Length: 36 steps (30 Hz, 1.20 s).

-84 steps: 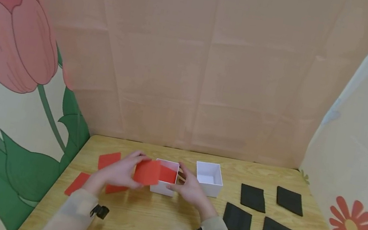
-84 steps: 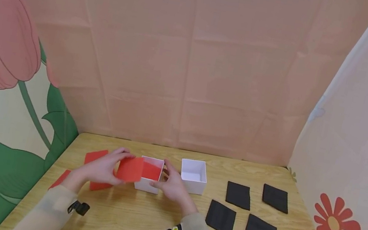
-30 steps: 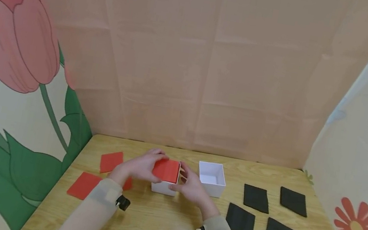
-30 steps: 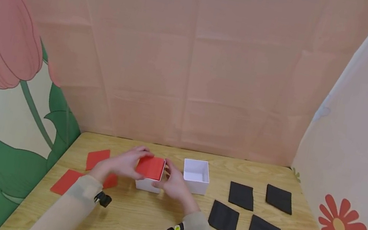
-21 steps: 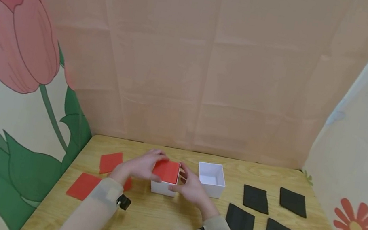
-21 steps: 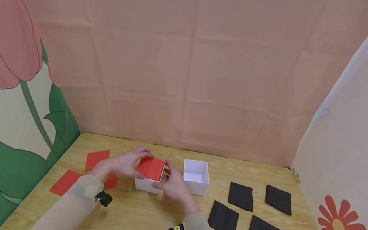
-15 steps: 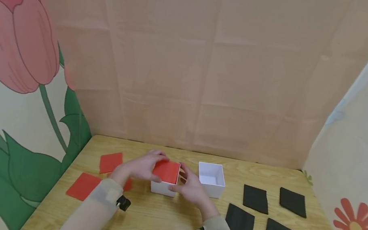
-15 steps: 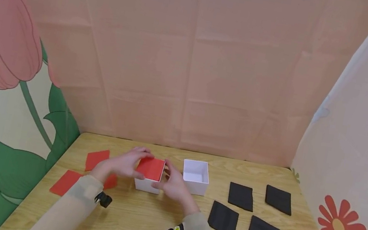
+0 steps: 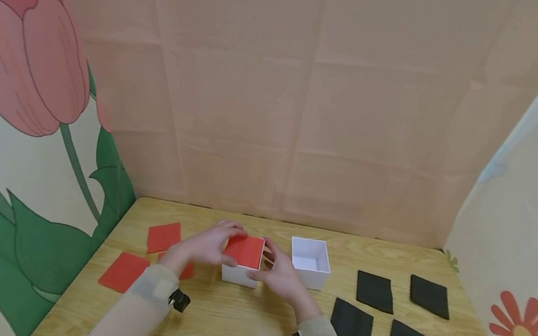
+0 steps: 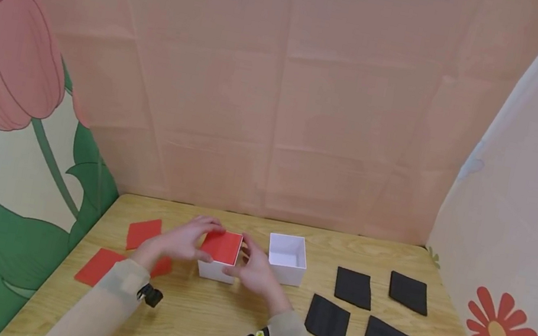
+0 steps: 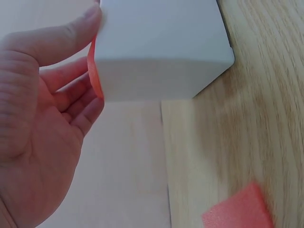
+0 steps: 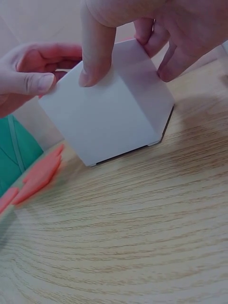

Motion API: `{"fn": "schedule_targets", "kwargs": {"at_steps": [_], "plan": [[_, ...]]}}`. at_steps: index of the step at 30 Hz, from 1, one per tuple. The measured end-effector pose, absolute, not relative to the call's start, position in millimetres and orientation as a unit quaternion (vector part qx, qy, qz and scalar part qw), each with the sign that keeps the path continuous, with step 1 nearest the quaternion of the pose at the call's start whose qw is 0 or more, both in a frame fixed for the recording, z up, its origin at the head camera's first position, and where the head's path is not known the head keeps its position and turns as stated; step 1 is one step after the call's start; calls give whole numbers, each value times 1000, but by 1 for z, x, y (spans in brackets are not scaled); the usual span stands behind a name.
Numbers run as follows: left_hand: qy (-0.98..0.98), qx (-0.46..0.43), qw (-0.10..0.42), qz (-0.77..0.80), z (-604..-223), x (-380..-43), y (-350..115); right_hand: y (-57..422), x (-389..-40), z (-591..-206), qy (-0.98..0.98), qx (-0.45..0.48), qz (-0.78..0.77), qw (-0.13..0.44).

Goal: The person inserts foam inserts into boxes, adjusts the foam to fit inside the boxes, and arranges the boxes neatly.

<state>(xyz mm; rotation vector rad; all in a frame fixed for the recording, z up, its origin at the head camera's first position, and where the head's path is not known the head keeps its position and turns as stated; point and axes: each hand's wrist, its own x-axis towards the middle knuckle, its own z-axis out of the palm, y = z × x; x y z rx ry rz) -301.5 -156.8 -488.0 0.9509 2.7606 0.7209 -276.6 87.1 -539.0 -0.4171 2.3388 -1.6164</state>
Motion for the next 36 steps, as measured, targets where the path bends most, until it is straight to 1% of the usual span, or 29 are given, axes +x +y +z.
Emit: {"fn": "schedule_targets", "kwargs": {"at_steps": [7,10,14,25,36], "plan": [[906,305,82,281,-487,-303,-166,88,-277,-540,805,-145,-559,139],[899,310,80,299,-488,-305,-169,88,-277,-541,804,-142,-561,138],[904,308,70,289,-489,-307,-172,89,-277,-542,804,-139,-561,137],[927,264,61,260,-492,-308,-177,88,-277,-540,810,-142,-553,135],[928,284,47,238,-491,-308,-174,88,-277,-539,806,-147,-557,132]]}}
